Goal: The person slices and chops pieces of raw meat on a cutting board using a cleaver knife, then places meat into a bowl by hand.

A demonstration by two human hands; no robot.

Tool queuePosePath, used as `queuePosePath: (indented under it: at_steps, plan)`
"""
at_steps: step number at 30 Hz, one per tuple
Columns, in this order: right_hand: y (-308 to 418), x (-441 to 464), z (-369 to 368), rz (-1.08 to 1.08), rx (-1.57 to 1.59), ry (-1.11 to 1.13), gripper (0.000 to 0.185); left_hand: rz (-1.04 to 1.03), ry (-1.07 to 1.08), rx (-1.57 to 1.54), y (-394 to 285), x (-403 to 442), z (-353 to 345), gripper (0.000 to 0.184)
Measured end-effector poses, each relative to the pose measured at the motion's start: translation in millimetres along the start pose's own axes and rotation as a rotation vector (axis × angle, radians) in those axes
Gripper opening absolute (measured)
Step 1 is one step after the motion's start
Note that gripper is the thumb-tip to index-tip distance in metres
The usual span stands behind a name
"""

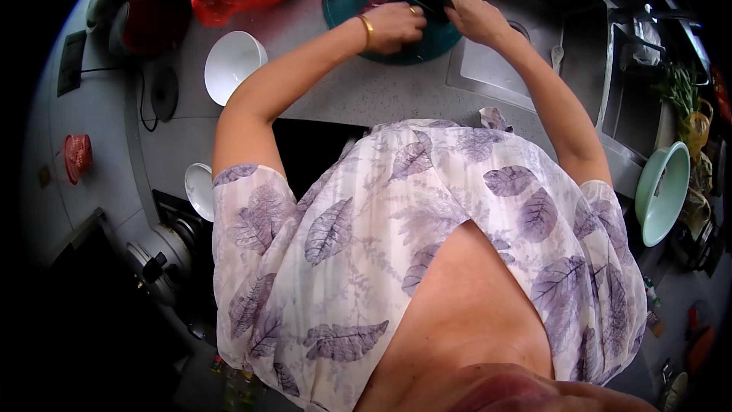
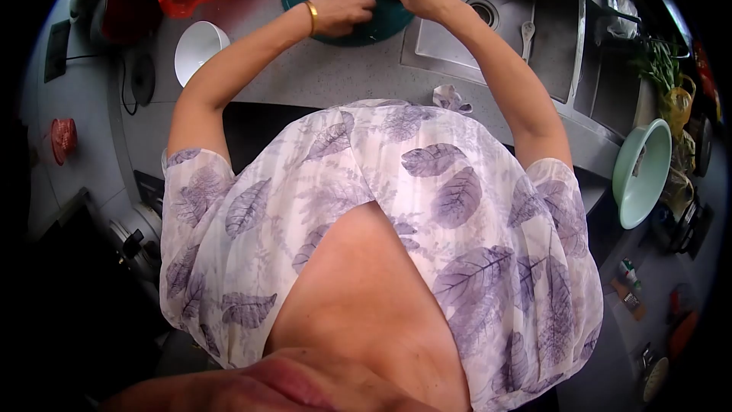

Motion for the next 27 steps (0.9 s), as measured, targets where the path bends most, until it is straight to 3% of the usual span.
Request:
queuePosePath:
  at_steps: [5,8,11,14,17,20,23,27]
  plan:
    - [6.8,-11.5,8.8,-0.014,0.018,0.033,0.028,0.47,-0.349,-0.171,54.0,-35.1,22.0,0.021]
    - [-2.4,-16.8,8.7,-0.041,0.05,0.016,0.029,0.629,-0.537,-0.242,59.7,-56.2,9.2,0.023]
    - [-3.6,-18.2,8.4,-0.063,0.078,-0.027,0.027,0.759,-0.585,-0.319,55.3,-60.3,13.1,0.023]
    - [11.2,-17.9,23.0,-0.023,0.13,-0.092,0.026,0.981,-0.942,-0.306,45.1,-84.5,45.5,0.021]
    - [44.9,-19.6,43.9,0.018,0.179,-0.133,0.025,1.282,-1.173,-0.482,38.1,-134.6,27.2,0.018]
    - [71.0,-9.0,40.4,-0.015,0.175,-0.109,0.025,1.524,-1.209,-0.457,18.1,-166.3,9.6,0.015]
    - [59.8,-13.4,-15.1,0.034,0.116,-0.029,0.023,1.579,-1.229,-0.471,-5.7,-169.5,3.2,0.014]
    - [67.7,1.1,6.7,0.112,0.07,0.044,0.023,1.6,-1.222,-0.509,-20.4,-172.9,-12.9,0.013]
Point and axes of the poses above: each hand's wrist, its own x-axis towards the middle knuckle, its own z-axis out of the back of the hand, y = z × x, the point moved 8 cm from there along x, towards the middle knuckle, and after that the axes turned 13 degrees about -y, right-handed, at the moved point
